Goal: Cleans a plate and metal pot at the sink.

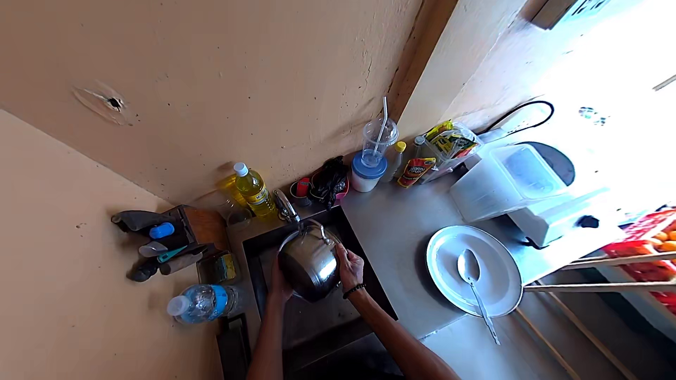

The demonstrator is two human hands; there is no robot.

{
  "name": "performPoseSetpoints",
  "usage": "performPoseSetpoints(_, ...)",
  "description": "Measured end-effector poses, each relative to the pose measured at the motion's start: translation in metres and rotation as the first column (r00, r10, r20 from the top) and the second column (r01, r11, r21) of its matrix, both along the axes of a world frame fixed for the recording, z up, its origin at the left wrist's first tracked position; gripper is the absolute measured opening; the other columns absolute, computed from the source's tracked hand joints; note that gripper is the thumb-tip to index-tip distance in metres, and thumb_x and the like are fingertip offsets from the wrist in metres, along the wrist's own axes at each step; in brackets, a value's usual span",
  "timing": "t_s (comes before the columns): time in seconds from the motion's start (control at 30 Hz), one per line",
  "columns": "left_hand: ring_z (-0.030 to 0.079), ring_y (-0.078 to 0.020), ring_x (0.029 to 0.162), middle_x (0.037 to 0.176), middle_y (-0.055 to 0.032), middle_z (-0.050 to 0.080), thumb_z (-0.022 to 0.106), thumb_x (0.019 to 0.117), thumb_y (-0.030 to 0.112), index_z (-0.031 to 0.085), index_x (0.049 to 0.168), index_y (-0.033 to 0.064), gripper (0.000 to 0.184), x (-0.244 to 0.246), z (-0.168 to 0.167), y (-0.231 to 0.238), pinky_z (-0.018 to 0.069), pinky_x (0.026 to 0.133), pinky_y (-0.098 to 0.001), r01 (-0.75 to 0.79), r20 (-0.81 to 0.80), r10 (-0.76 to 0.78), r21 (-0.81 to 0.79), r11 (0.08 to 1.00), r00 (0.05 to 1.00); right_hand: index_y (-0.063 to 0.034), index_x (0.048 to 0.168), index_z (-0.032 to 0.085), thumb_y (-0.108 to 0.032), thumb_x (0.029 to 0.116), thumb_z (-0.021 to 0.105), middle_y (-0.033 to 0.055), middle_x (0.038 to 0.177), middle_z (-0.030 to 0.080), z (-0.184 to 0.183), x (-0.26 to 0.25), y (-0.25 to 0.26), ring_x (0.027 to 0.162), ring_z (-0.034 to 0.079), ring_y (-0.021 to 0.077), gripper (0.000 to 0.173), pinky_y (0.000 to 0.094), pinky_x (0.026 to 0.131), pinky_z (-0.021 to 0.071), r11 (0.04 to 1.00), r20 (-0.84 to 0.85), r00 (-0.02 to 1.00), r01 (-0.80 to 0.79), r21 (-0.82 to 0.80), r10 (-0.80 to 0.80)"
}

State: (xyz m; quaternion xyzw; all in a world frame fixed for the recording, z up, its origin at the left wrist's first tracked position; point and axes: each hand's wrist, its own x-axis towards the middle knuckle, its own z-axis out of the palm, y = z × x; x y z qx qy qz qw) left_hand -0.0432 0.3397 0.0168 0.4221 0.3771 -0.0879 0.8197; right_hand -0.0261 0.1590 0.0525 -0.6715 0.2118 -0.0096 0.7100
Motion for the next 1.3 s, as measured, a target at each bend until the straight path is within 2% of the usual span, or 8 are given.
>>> performPoseSetpoints(0.1, 0.070, -0.0189, 0.092, 0.103, -0.0075, 0.072, 0.034, 0.1072, 0.046, 0.061, 0.123, 0.0141, 0.045, 0.005, -0.004, 0.023, 0.0598, 0.077, -0.0410, 0.138, 0.014, -0.138, -0.041, 0.990, 0.990, -0.0052, 0.061, 0.059, -0.023, 0.1032, 0.061, -0.0004, 0.054, 0.055, -0.013, 0.010, -0.012, 0.050, 0.051, 0.0062, 0.046, 0.0274, 0.052, 0.0450, 0.979, -0.014, 0.981, -0.195, 0.053, 0.196)
performPoseSetpoints(0.37, 0.063, -0.0150, 0.114, 0.127, -0.0136, 0.066, 0.033, 0.1112, 0.042, 0.059, 0.134, 0.0010, 0.054, 0.002, -0.006, 0.037, 0.0504, 0.101, -0.0355, 0.205, 0.079, -0.261, 0.422, 0.883, 0.962, -0.0078, 0.077, 0.062, -0.033, 0.1052, 0.049, -0.0034, 0.067, 0.057, -0.038, 0.044, -0.008, 0.062, 0.055, 0.0047, 0.040, 0.0257, 0.064, 0.0489, 0.821, 0.027, 0.825, -0.565, 0.079, 0.565)
performPoseSetpoints(0.53, 0.064, -0.0322, 0.093, 0.095, -0.0227, 0.066, 0.046, 0.1063, 0.049, 0.067, 0.093, -0.0060, 0.060, 0.057, 0.028, 0.034, 0.0494, 0.087, -0.0541, 0.549, -0.311, -0.481, 0.664, 0.507, 0.820, 0.0027, 0.105, 0.070, -0.041, 0.1097, 0.041, 0.0126, 0.089, 0.066, -0.008, 0.083, 0.007, 0.082, 0.061, 0.0179, 0.053, 0.0406, 0.081, 0.0510, 0.624, -0.128, 0.644, -0.764, -0.164, 0.754)
performPoseSetpoints(0.87, 0.065, -0.0382, 0.107, 0.106, -0.0227, 0.068, 0.033, 0.1056, 0.054, 0.068, 0.100, -0.0011, 0.065, 0.126, 0.069, -0.015, 0.0472, 0.089, -0.0603, 0.606, -0.557, -0.713, 0.761, -0.233, 0.426, 0.0017, 0.093, 0.067, -0.020, 0.1007, 0.055, 0.0054, 0.081, 0.062, 0.007, 0.103, -0.014, 0.075, 0.059, 0.0097, 0.025, 0.0324, 0.075, 0.0504, 0.443, -0.164, 0.463, -0.885, -0.145, 0.871)
performPoseSetpoints(0.97, 0.065, -0.0313, 0.088, 0.085, -0.0146, 0.067, 0.040, 0.1045, 0.053, 0.068, 0.083, 0.0038, 0.061, 0.109, 0.058, -0.025, 0.0468, 0.083, -0.0540, 0.388, -0.307, -0.811, 0.915, -0.109, 0.497, -0.0007, 0.089, 0.070, -0.034, 0.0970, 0.064, 0.0049, 0.073, 0.065, -0.006, 0.075, -0.022, 0.068, 0.062, 0.0101, 0.035, 0.0335, 0.068, 0.0530, 0.550, -0.068, 0.590, -0.783, -0.291, 0.804)
performPoseSetpoints(1.03, 0.060, -0.0326, 0.117, 0.116, -0.0161, 0.067, 0.045, 0.1050, 0.047, 0.073, 0.110, 0.0073, 0.049, 0.079, 0.051, -0.034, 0.0405, 0.106, -0.0512, 0.211, -0.147, -0.802, 0.977, -0.026, 0.579, 0.0010, 0.088, 0.070, -0.029, 0.0989, 0.063, 0.0063, 0.071, 0.064, -0.011, 0.050, -0.022, 0.066, 0.060, 0.0114, 0.032, 0.0334, 0.067, 0.0521, 0.629, -0.013, 0.682, -0.681, -0.374, 0.731)
performPoseSetpoints(1.13, 0.025, -0.0446, 0.152, 0.162, -0.0250, 0.031, 0.040, 0.1052, 0.049, 0.039, 0.155, 0.0030, 0.068, 0.026, 0.040, -0.058, 0.0201, 0.124, -0.0566, 0.151, -0.157, -0.648, 0.986, -0.064, 0.746, 0.0018, 0.102, 0.076, -0.023, 0.0988, 0.060, 0.0167, 0.085, 0.073, -0.013, 0.026, -0.019, 0.081, 0.071, 0.0282, 0.030, 0.0525, 0.081, 0.0557, 0.613, -0.048, 0.750, -0.574, -0.543, 0.660)
performPoseSetpoints(1.3, 0.035, -0.0363, 0.149, 0.159, -0.0237, 0.039, 0.027, 0.1083, 0.047, 0.037, 0.154, -0.0048, 0.070, 0.014, 0.026, -0.054, 0.0229, 0.124, -0.0521, 0.217, -0.124, -0.476, 0.965, 0.145, 0.871, -0.0014, 0.077, 0.069, -0.044, 0.1006, 0.056, 0.0108, 0.062, 0.062, -0.023, 0.004, -0.024, 0.060, 0.063, 0.0248, 0.050, 0.0482, 0.061, 0.0508, 0.567, 0.083, 0.755, -0.411, -0.714, 0.651)
